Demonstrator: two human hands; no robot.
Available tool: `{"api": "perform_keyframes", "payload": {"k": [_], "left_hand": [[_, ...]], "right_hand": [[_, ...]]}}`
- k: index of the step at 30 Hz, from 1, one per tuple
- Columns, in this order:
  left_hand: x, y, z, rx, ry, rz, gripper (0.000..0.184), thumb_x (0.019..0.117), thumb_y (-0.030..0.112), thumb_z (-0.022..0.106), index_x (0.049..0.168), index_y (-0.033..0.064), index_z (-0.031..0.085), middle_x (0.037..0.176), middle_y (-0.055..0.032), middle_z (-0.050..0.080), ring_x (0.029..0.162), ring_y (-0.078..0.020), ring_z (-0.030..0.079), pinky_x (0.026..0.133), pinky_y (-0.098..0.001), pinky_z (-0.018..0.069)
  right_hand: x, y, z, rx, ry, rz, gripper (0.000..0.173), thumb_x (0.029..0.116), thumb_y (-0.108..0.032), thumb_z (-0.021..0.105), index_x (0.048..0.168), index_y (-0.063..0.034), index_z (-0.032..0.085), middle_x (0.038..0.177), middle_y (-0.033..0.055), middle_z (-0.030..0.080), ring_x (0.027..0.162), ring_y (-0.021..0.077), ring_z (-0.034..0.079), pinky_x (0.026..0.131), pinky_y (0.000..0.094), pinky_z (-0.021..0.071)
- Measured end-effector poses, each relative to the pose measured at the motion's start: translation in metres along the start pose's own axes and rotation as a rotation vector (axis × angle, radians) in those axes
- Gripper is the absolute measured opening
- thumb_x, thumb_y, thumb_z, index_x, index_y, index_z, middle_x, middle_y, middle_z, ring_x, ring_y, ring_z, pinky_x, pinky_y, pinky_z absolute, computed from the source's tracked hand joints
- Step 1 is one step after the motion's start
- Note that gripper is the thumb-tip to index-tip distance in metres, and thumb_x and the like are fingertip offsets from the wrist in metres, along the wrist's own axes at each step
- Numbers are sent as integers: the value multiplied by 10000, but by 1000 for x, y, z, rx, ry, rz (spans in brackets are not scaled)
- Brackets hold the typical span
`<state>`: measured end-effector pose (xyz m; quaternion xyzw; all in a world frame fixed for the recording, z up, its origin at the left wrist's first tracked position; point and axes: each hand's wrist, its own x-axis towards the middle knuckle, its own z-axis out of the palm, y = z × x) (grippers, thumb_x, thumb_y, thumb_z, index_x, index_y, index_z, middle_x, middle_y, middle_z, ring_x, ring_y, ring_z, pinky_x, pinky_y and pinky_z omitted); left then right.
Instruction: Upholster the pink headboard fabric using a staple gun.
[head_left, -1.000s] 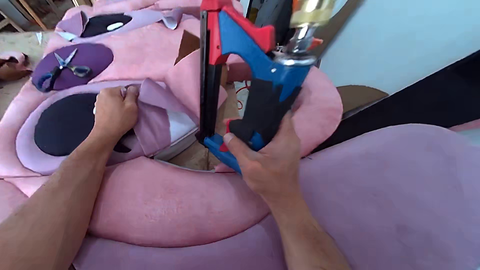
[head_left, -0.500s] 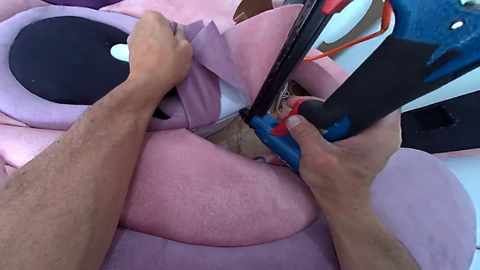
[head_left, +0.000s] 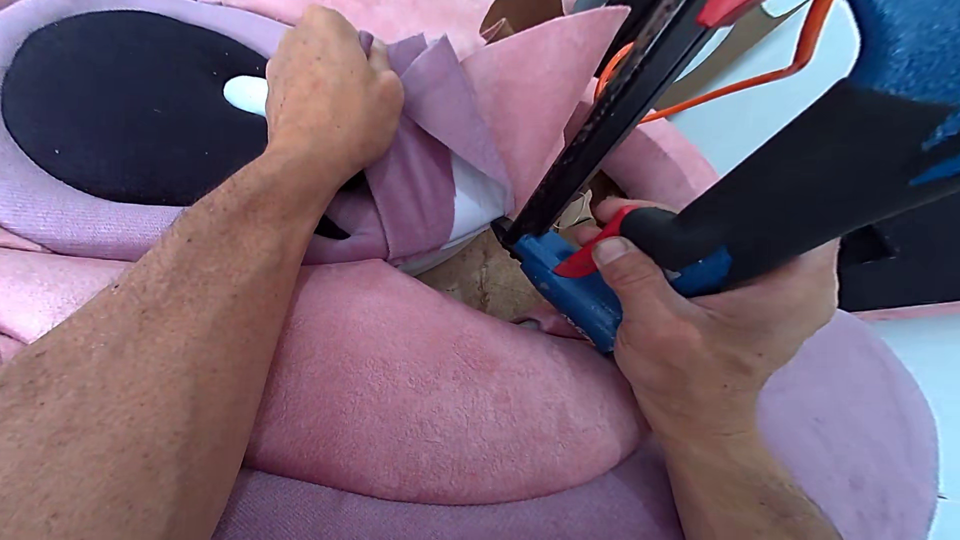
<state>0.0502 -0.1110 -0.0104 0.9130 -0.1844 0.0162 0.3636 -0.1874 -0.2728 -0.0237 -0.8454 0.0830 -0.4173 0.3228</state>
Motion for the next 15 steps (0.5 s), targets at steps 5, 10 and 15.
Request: {"api": "perform_keyframes", "payload": {"k": [5, 10, 15], "left_hand": [[-2, 3, 0, 8, -6, -12, 416, 1042, 354, 408, 901, 37, 637, 946, -149, 654, 979, -307, 648, 818, -562, 470], [-3, 5, 0, 9, -5, -21, 420, 1042, 359, 407, 910, 36, 640, 956, -149, 657, 989, -306, 649, 822, -563, 469], [-3, 6, -1, 14, -8, -36, 420, 1050, 368, 409, 947, 42, 651, 982, -147, 660, 1004, -299, 647, 840, -558, 467]], "right_hand": [[-1, 0, -1, -5, 10, 4, 503, 884, -116, 762, 1270, -6, 460, 1139, 54, 716, 1058, 177, 725, 948, 378, 618], [-2, -1, 0, -12, 22, 3, 512, 882, -122, 766, 1269, -3, 453, 1129, 66, 722, 1048, 195, 731, 937, 390, 623], [-4, -4, 2, -32, 29, -3, 480, 882, -107, 765, 1245, -1, 469, 1099, 51, 720, 1012, 169, 732, 890, 362, 630]]}}
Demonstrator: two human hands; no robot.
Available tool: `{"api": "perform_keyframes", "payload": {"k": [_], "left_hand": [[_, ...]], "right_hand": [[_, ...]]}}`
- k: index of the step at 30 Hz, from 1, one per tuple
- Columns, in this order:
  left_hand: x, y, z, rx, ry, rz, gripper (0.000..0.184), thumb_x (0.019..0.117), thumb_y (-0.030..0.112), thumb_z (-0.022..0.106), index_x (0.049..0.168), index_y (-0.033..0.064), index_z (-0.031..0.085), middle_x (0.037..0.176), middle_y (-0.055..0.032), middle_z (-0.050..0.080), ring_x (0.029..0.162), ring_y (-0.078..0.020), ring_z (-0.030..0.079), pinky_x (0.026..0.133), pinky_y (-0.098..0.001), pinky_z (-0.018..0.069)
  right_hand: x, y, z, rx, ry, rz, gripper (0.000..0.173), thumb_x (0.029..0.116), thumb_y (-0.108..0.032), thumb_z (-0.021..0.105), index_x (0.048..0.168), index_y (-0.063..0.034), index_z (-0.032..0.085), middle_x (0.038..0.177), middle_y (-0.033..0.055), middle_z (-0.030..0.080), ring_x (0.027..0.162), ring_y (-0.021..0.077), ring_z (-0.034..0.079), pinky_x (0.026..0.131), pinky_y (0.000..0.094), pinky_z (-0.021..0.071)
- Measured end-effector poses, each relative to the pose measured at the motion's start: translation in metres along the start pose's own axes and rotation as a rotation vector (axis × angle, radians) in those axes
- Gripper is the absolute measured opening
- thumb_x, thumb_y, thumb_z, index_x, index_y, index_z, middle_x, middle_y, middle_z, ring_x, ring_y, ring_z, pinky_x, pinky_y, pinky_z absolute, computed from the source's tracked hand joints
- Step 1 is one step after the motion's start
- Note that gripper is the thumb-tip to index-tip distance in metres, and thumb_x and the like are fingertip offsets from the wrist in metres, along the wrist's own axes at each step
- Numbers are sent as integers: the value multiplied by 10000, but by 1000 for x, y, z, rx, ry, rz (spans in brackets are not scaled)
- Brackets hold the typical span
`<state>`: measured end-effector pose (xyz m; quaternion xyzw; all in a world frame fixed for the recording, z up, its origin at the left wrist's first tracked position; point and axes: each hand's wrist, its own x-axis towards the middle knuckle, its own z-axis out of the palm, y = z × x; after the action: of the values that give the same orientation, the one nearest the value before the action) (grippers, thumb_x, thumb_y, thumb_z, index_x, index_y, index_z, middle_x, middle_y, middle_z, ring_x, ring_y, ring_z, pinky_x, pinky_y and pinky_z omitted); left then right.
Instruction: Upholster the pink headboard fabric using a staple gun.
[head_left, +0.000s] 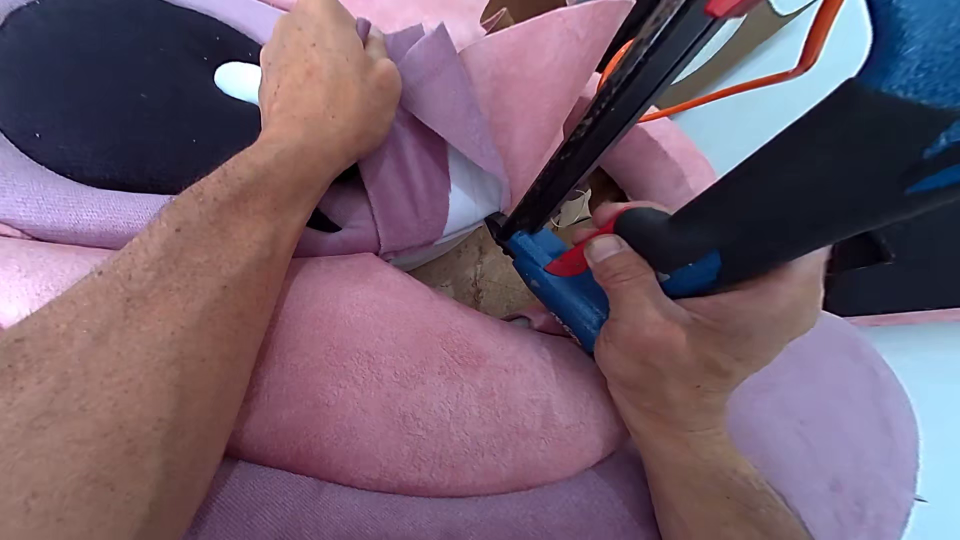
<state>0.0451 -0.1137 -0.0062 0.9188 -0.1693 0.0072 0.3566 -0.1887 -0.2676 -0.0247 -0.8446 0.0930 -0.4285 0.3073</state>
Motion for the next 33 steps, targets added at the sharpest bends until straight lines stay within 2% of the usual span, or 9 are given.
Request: {"api": "perform_keyframes", "payload": {"k": [4, 6, 9, 13, 15, 21, 23, 26, 33], "left_hand": [[0, -4, 1, 15, -4, 28, 464, 1057, 374, 390, 952, 4, 650, 1006, -186, 660, 1034, -332, 643, 875, -589, 458], [3, -9, 3, 1, 23, 76, 469, 1049, 379, 397, 883, 11, 636, 928, -173, 656, 966, -324, 653, 831, -595, 471], [5, -17, 3, -2, 62, 123, 461, 1048, 381, 410, 795, 44, 593, 798, -119, 614, 818, -272, 633, 735, -558, 470], [2, -19, 2, -36, 28, 141, 435, 1069, 407, 429, 949, 51, 649, 886, -68, 636, 840, -152, 635, 789, -463, 517], [2, -21, 5, -111, 59, 174, 390, 1058, 381, 457, 855, 88, 616, 771, -3, 604, 717, -88, 615, 692, -395, 531], [-8, -17, -1, -132, 102, 166, 460, 1052, 356, 439, 749, 41, 581, 668, -88, 550, 645, -241, 568, 612, -524, 447], [-9, -15, -4, -107, 94, 142, 458, 1052, 362, 440, 802, 26, 627, 700, -136, 586, 690, -318, 603, 637, -585, 457], [-10, -9, -7, -48, 82, 153, 448, 1065, 347, 441, 936, -9, 681, 779, -219, 645, 793, -429, 649, 715, -673, 471], [-21, -4, -5, 20, 222, 129, 403, 1073, 341, 445, 1158, 12, 661, 896, -268, 688, 875, -509, 663, 760, -736, 468]], "right_hand": [[-4, -4, -3, -63, 8, 54, 529, 872, -157, 793, 1261, 1, 472, 1064, 21, 699, 967, 79, 709, 822, 266, 609], [-3, -2, -12, -53, 50, 54, 538, 873, -178, 801, 1264, -2, 477, 1080, 12, 678, 992, 60, 689, 850, 249, 593], [7, 11, -27, 60, 188, 21, 561, 857, -134, 802, 1269, 48, 468, 1138, 60, 683, 1070, 132, 692, 958, 334, 590], [25, 27, -37, 147, 406, 127, 586, 802, -96, 790, 1261, 74, 466, 1096, 90, 657, 1032, 150, 683, 923, 315, 591], [24, 30, -40, 171, 451, 209, 576, 796, -93, 801, 1256, 50, 486, 1078, 80, 663, 1011, 148, 690, 894, 317, 604], [19, 35, -37, 311, 400, 402, 553, 832, -80, 789, 1297, -9, 497, 1095, 80, 691, 981, 202, 722, 873, 402, 634], [20, 35, -33, 389, 379, 473, 500, 882, -105, 757, 1304, -30, 501, 1122, 106, 709, 986, 250, 734, 868, 452, 637], [27, 30, -23, 387, 422, 562, 540, 890, -152, 760, 1352, -60, 497, 1112, 87, 687, 973, 209, 716, 845, 422, 626], [28, 22, -18, 279, 411, 731, 530, 911, -344, 752, 1322, -77, 548, 1049, 118, 678, 902, 233, 690, 757, 477, 590]]}}
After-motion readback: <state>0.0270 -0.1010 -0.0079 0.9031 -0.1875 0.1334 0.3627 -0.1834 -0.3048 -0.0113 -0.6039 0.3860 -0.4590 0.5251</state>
